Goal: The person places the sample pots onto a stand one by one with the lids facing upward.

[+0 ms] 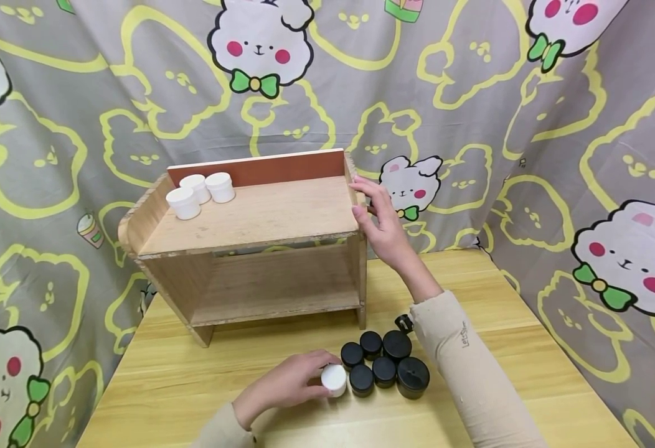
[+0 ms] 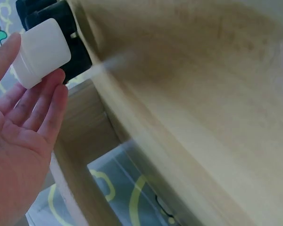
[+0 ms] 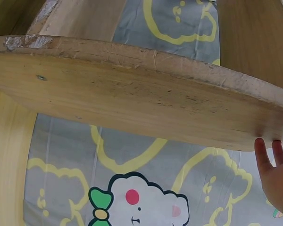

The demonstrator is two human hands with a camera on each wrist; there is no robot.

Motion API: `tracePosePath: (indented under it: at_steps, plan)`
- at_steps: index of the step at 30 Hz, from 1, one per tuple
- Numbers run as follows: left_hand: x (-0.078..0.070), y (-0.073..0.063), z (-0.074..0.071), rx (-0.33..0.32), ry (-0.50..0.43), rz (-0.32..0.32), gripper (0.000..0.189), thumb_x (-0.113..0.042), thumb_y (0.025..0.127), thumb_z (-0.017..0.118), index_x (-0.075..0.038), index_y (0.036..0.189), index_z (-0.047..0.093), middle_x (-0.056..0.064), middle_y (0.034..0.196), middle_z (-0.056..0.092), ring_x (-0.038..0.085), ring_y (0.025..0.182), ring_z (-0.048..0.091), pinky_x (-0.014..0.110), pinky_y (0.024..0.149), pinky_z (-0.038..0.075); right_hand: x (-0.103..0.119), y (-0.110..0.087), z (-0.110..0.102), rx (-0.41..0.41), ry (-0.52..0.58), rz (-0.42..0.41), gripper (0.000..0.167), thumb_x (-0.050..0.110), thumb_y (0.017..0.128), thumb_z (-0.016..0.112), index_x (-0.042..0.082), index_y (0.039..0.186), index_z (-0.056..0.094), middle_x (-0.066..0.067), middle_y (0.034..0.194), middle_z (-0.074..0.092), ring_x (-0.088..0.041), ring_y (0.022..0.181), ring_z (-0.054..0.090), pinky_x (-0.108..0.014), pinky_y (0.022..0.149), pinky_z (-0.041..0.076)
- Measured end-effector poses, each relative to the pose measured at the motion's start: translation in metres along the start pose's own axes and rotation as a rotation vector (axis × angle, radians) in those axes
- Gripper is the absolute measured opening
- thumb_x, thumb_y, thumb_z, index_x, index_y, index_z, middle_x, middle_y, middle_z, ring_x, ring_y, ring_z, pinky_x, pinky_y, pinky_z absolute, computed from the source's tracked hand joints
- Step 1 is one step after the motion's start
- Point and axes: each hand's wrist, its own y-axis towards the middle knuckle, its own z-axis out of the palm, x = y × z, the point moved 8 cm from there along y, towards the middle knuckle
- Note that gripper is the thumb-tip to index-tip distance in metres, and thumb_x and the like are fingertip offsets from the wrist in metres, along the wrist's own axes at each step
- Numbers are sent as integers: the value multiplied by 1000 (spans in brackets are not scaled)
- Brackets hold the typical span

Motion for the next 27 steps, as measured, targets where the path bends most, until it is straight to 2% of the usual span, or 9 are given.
tracePosePath:
  at_steps: [7,15,20,24,27]
  plan:
    - [-3,0,-10,-9,30,-5,47,-36,96,73,-15,137,62,-5,129,68,10,119,64,31,101,55,0,0,0,2,0,1,40,-1,103,50,-8,142,48,-25,157,38,-41,145,39,-66,108,42]
    - [-5,1,-27,-47,-6,-17,50,-40,97,70,-14,139,60,-5,132,68,12,121,65,35,103,55,1,0,0,0,-5,1,40,-1,103,50,-7,142,49,-26,157,39,-40,145,39,-64,108,43]
    - [-10,1,-45,-96,-16,-5,50,-33,94,75,-13,138,60,-5,128,67,13,119,65,35,102,56,1,0,-1,-1,-1,-5,40,-2,102,50,-7,142,49,-26,157,39,-40,145,39,-66,108,43]
    - [-14,0,-63,-165,-5,40,50,-26,92,78,-10,137,61,-2,125,68,15,114,67,36,97,58,1,0,-1,-1,2,-4,40,-2,102,51,-7,142,49,-26,157,39,-40,145,39,-66,107,43]
    - [-17,-1,-76,-211,28,66,50,-26,92,79,-11,136,61,-1,125,68,15,113,67,36,95,58,-16,1,0,-2,-17,-18,40,9,105,51,1,145,51,-16,159,41,-31,146,40,-62,108,45]
